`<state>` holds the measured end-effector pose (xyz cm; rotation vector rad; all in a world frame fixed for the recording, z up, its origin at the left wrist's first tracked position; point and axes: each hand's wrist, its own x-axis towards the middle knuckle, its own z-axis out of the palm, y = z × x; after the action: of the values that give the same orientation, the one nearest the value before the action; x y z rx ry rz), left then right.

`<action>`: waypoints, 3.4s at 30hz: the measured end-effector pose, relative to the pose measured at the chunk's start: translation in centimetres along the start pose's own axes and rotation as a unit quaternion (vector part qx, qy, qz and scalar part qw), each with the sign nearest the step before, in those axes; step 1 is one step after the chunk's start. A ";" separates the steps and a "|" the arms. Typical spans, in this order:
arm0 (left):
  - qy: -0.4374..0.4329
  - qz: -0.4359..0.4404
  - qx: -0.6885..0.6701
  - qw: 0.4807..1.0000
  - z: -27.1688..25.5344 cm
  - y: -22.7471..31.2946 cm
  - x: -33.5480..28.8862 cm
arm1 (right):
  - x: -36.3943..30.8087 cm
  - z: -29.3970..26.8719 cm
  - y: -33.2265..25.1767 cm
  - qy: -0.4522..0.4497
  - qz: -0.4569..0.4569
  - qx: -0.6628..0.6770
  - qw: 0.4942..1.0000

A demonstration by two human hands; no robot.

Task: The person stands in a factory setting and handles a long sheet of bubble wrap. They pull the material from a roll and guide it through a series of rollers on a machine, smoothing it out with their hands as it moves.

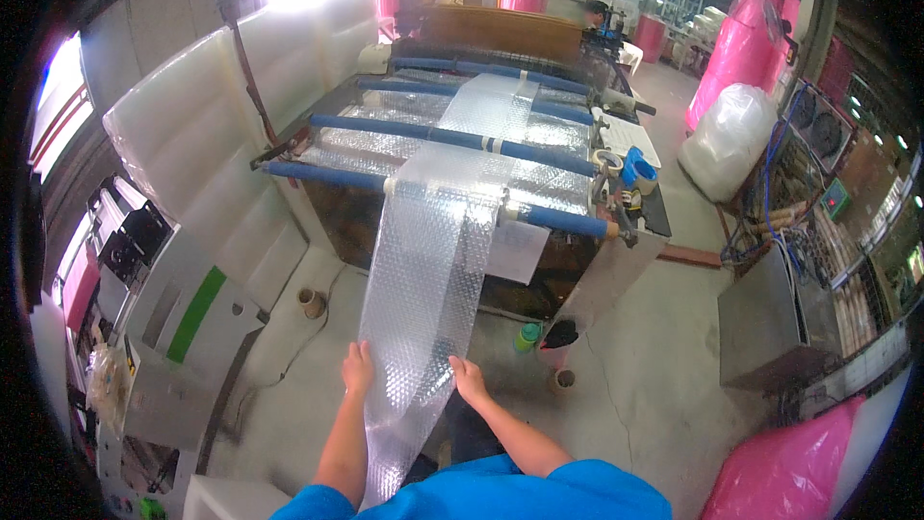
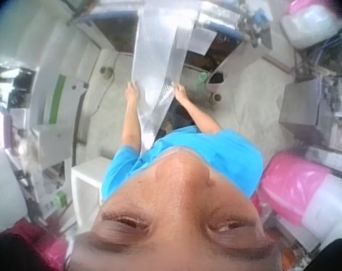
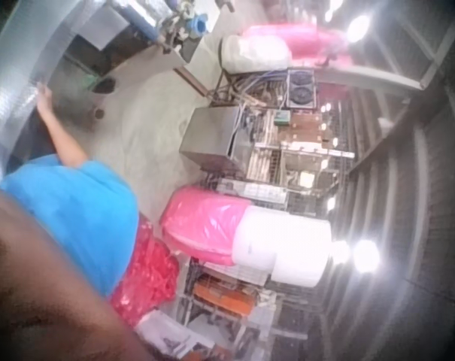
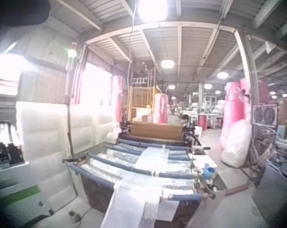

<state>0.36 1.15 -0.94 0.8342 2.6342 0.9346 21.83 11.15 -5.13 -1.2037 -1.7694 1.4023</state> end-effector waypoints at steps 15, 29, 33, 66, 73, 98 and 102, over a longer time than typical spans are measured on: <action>-0.105 -0.034 0.070 0.991 3.2 -1.2 2.8 | 2.0 0.7 3.3 -0.060 0.086 0.099 0.989; -0.023 0.061 -0.006 0.998 0.8 11.0 11.2 | 15.0 -4.2 -5.3 0.066 -0.098 0.094 0.988; 0.012 0.053 -0.041 0.998 -2.2 14.4 11.2 | 16.5 -5.3 -7.9 0.131 -0.129 0.023 0.983; -0.025 -0.015 -0.085 0.996 -6.5 0.9 -3.2 | -1.2 0.6 -0.5 -0.073 -0.023 0.112 0.991; -0.050 -0.048 -0.050 0.996 -5.7 0.5 -2.6 | -1.8 0.1 -3.3 -0.065 -0.013 0.026 0.997; -0.133 0.034 -0.118 0.984 3.6 -4.3 3.2 | 2.1 2.2 1.9 0.010 0.020 0.023 0.999; -0.098 -0.003 -0.018 0.995 5.1 -8.4 3.1 | 1.3 1.9 0.8 -0.046 0.069 0.038 0.996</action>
<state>-3.89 0.16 -10.25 0.8632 2.4448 0.8484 19.86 11.55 -6.60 -1.2590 -1.7041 1.6138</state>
